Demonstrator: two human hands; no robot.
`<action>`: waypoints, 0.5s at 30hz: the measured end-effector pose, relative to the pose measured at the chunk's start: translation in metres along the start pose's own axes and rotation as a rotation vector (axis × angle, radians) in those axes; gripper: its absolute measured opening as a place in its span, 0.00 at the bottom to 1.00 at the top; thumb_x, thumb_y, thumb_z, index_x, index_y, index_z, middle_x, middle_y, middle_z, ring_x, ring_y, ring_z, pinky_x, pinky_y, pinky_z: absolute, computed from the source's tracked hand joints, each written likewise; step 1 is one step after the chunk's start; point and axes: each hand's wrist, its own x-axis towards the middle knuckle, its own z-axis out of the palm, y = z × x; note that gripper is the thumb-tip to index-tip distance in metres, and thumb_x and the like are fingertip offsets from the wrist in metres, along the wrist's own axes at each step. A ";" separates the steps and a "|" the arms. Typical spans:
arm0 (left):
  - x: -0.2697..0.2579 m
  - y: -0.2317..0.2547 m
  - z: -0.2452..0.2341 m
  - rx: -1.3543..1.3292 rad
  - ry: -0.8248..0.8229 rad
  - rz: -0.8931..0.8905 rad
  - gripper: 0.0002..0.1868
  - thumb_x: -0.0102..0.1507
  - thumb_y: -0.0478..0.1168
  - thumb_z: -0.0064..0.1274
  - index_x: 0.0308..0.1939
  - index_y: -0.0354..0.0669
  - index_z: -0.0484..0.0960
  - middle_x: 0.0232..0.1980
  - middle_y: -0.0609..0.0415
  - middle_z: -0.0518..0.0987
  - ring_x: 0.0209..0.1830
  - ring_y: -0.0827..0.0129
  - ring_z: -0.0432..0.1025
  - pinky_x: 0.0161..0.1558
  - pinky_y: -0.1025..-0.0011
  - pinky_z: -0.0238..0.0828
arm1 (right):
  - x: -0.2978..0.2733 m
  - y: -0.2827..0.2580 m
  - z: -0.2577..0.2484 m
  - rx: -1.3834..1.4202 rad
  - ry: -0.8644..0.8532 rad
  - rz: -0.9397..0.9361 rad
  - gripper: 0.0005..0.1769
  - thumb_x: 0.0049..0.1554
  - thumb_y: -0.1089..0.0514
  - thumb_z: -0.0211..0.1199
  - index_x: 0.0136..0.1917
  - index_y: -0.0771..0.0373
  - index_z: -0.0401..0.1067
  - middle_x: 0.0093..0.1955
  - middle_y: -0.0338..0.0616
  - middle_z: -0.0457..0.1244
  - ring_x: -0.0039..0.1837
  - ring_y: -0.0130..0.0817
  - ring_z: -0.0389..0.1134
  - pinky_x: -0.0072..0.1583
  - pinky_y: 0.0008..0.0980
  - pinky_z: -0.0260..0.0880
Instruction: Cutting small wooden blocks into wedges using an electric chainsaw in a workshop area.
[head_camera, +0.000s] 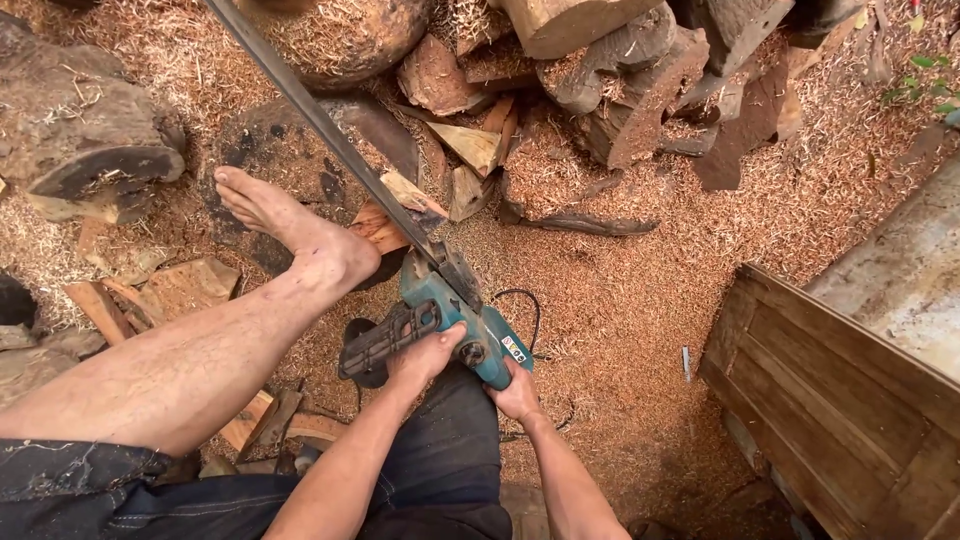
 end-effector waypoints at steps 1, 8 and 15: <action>-0.010 0.008 -0.009 -0.010 -0.032 -0.012 0.52 0.59 0.78 0.31 0.79 0.50 0.56 0.81 0.52 0.56 0.82 0.57 0.48 0.80 0.55 0.35 | 0.000 0.002 -0.001 0.006 -0.005 0.004 0.22 0.40 0.48 0.76 0.46 0.50 0.73 0.44 0.54 0.71 0.56 0.58 0.72 0.56 0.51 0.70; 0.002 0.003 -0.003 -0.088 -0.114 -0.069 0.59 0.57 0.80 0.33 0.81 0.48 0.47 0.84 0.47 0.47 0.83 0.52 0.44 0.80 0.52 0.33 | 0.003 0.007 -0.004 0.001 -0.014 -0.001 0.21 0.40 0.51 0.76 0.47 0.51 0.74 0.45 0.54 0.71 0.57 0.58 0.72 0.56 0.52 0.70; 0.018 -0.019 0.007 0.087 -0.182 -0.006 0.52 0.63 0.76 0.19 0.81 0.46 0.46 0.85 0.53 0.43 0.85 0.59 0.36 0.82 0.58 0.19 | -0.004 0.001 -0.007 -0.046 -0.022 0.026 0.23 0.39 0.50 0.76 0.48 0.50 0.75 0.46 0.53 0.72 0.58 0.59 0.72 0.58 0.52 0.71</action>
